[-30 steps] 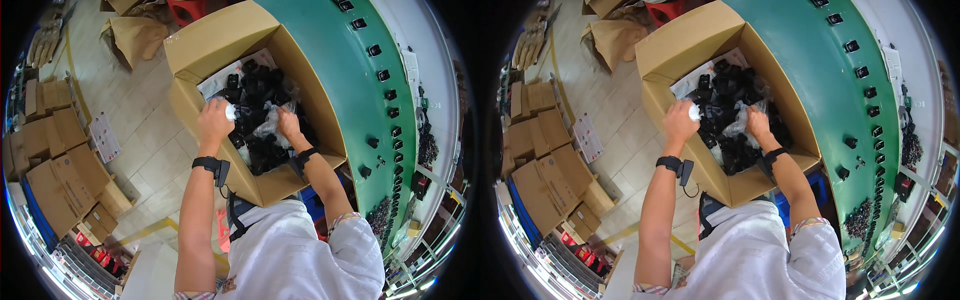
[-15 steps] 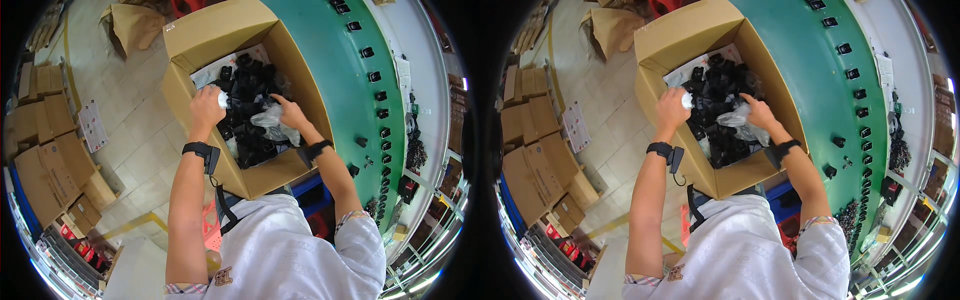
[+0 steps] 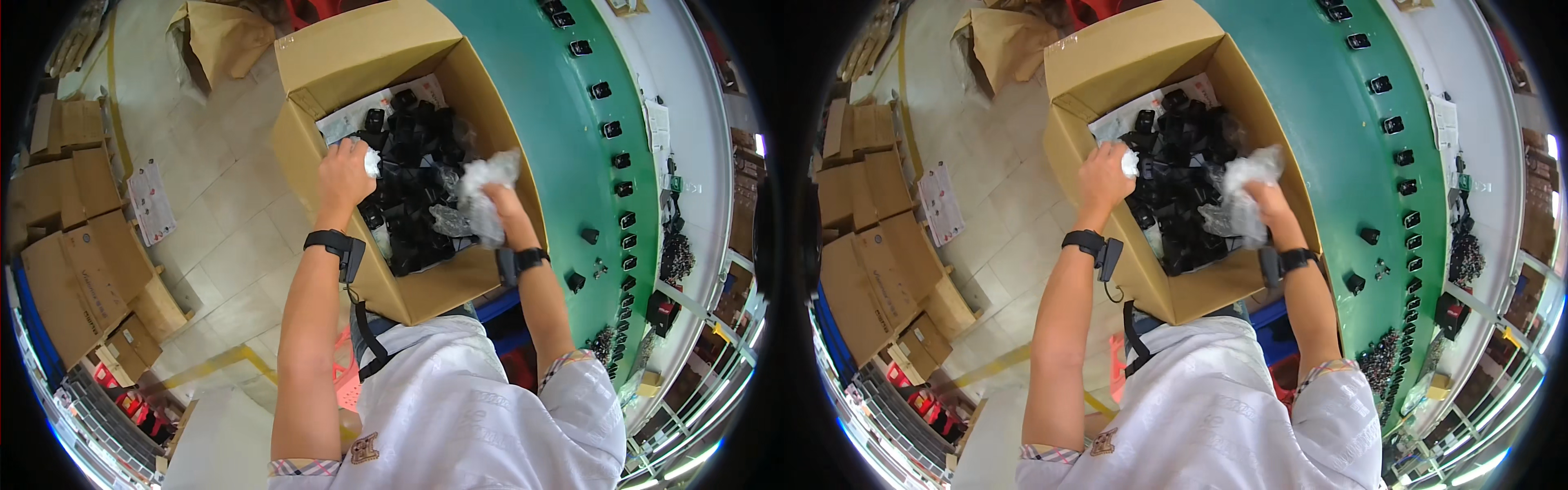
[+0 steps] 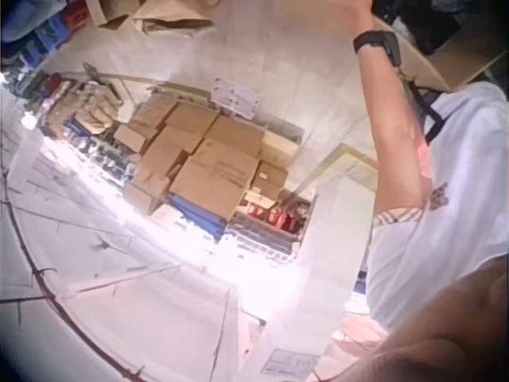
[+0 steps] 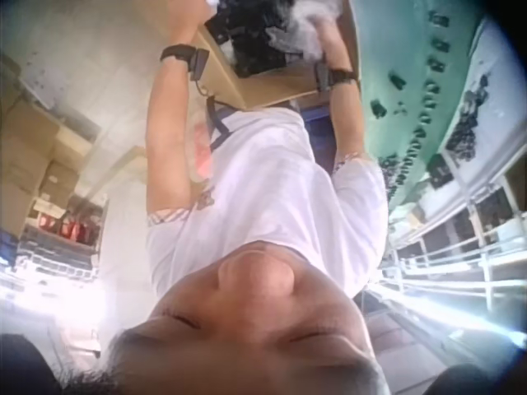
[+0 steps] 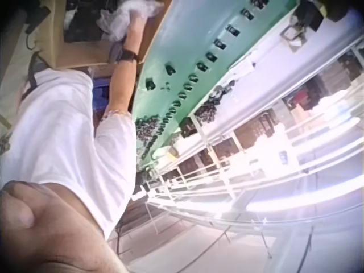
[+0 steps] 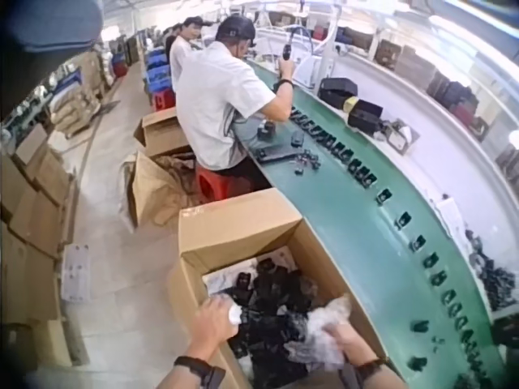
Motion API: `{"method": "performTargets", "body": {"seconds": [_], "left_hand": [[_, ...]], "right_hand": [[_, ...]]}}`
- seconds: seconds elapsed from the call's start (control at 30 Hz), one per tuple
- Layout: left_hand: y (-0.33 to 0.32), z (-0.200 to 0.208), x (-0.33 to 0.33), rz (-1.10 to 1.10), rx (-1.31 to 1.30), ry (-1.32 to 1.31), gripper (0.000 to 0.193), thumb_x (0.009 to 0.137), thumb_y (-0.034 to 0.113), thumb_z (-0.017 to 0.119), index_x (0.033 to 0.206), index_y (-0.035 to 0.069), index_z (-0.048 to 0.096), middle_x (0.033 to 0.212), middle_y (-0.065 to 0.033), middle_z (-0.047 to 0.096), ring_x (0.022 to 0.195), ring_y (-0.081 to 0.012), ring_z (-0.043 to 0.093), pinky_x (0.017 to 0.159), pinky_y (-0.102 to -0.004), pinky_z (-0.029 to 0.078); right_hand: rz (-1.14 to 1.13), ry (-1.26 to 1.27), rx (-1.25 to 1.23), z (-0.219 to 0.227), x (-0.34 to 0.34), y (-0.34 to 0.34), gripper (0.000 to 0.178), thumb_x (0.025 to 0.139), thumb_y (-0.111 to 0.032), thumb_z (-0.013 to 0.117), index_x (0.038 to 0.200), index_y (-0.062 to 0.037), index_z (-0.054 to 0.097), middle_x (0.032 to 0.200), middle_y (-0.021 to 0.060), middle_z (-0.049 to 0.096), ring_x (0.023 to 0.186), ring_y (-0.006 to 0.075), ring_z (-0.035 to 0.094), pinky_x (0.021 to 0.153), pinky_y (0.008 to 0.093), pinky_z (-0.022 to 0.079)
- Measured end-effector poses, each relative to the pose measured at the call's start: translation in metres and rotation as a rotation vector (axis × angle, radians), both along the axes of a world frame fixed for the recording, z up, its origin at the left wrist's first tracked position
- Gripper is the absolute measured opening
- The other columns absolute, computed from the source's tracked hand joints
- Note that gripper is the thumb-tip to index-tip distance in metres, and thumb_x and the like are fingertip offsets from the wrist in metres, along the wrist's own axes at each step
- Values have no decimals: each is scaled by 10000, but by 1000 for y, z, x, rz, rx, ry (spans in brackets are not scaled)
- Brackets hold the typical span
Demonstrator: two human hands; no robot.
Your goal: Assembling small electronic components into plastic housings on a factory production line.
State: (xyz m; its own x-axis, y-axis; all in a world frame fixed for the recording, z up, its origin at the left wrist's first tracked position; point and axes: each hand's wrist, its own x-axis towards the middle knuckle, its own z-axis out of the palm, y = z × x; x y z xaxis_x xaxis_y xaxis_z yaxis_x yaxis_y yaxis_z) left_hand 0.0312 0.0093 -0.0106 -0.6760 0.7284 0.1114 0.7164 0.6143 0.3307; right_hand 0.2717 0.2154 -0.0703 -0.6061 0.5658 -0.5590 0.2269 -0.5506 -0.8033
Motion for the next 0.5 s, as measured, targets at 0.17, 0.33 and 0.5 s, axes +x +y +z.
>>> {"method": "performTargets", "body": {"seconds": [0.17,0.33,0.5], "left_hand": [[3,1,0,-19,-3,-18,337,617,114,696,950,126,647,927,-65,594,889,-292,597,734,-396,511],[2,0,0,2,-13,-12,350,601,109,697,946,135,642,933,-56,596,896,-287,597,738,-387,512],[9,7,4,-19,-27,-9,347,605,102,692,946,136,641,936,-58,595,891,-284,595,732,-386,514]], "right_hand": [[702,-408,676,25,27,25,276,693,-1,585,962,16,644,1142,172,626,927,326,649,801,386,516],[952,-385,1153,14,-22,-14,159,690,32,547,832,22,617,1323,176,501,931,398,619,803,472,507],[869,-448,1266,-59,-44,-14,153,681,18,570,827,-3,610,1223,212,557,887,421,617,771,491,509]]}}
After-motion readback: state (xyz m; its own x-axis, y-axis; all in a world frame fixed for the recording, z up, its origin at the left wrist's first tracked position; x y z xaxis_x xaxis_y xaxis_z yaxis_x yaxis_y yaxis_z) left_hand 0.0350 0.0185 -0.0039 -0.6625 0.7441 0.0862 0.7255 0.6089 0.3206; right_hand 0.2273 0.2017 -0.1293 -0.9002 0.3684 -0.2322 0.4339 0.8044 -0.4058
